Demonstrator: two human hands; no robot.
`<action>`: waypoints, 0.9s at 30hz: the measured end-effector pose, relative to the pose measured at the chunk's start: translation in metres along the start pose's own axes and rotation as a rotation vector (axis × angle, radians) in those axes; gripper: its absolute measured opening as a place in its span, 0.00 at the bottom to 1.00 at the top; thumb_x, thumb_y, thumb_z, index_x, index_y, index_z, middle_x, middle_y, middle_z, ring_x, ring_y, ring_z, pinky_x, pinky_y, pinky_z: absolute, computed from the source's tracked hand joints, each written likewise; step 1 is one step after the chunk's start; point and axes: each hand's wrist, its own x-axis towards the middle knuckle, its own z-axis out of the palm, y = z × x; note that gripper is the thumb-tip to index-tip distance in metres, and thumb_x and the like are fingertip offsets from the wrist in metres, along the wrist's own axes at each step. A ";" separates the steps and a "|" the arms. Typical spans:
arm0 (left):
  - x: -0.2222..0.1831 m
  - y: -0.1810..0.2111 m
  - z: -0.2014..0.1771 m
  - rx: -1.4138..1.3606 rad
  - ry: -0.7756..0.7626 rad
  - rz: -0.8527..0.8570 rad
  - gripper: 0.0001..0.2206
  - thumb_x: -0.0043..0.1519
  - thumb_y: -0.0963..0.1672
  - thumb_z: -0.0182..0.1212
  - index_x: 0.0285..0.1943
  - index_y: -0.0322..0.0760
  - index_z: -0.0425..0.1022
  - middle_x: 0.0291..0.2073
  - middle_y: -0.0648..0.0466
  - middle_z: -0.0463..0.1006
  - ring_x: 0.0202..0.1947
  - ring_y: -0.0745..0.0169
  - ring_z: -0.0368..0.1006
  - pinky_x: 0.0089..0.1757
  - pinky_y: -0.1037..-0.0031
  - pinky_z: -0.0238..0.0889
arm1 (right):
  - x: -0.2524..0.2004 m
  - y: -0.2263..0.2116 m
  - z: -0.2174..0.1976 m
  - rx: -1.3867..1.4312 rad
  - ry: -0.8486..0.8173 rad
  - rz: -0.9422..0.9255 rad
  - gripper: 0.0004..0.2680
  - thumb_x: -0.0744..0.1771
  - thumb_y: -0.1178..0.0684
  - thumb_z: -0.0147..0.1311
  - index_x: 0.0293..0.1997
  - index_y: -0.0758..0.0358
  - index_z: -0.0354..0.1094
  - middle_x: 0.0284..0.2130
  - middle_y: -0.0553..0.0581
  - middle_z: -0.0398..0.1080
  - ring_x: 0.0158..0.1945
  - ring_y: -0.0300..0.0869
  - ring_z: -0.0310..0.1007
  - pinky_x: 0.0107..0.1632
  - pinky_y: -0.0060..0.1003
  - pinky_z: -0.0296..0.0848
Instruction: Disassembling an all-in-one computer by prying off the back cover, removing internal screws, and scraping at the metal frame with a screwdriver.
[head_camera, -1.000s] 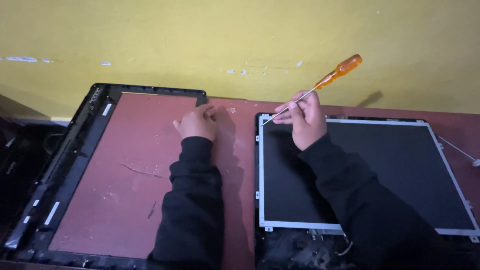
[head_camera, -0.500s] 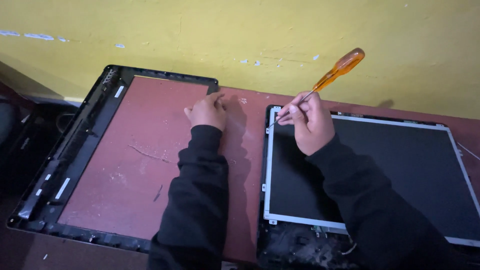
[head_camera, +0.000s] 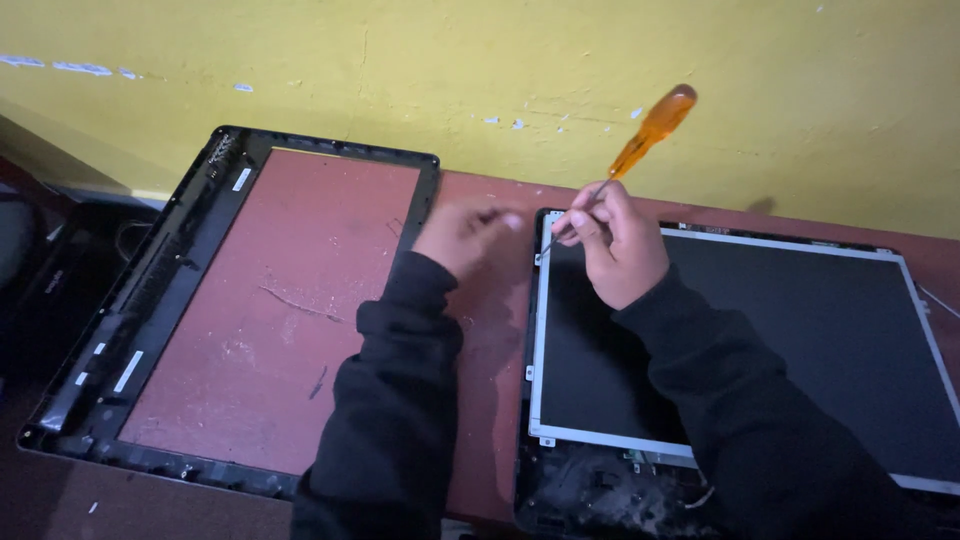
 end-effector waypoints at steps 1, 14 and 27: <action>-0.006 0.023 -0.004 -0.084 -0.206 -0.044 0.11 0.58 0.48 0.70 0.49 0.49 0.85 0.37 0.50 0.86 0.42 0.42 0.82 0.44 0.59 0.72 | 0.001 -0.004 0.000 -0.087 -0.021 -0.010 0.03 0.73 0.58 0.45 0.47 0.68 0.60 0.34 0.66 0.77 0.38 0.55 0.82 0.39 0.48 0.82; 0.001 0.011 0.025 -0.159 -0.207 0.009 0.07 0.56 0.46 0.75 0.42 0.55 0.87 0.35 0.56 0.87 0.39 0.55 0.83 0.39 0.70 0.74 | 0.013 -0.023 -0.001 -0.288 -0.001 -0.051 0.04 0.68 0.55 0.61 0.46 0.53 0.77 0.31 0.47 0.81 0.38 0.42 0.70 0.45 0.31 0.72; 0.001 0.023 0.017 -0.091 -0.198 0.000 0.07 0.54 0.47 0.75 0.41 0.54 0.87 0.34 0.54 0.87 0.40 0.44 0.83 0.42 0.62 0.76 | 0.034 -0.057 0.009 -0.375 0.315 -0.014 0.10 0.67 0.53 0.71 0.39 0.63 0.70 0.26 0.56 0.76 0.29 0.43 0.81 0.31 0.32 0.76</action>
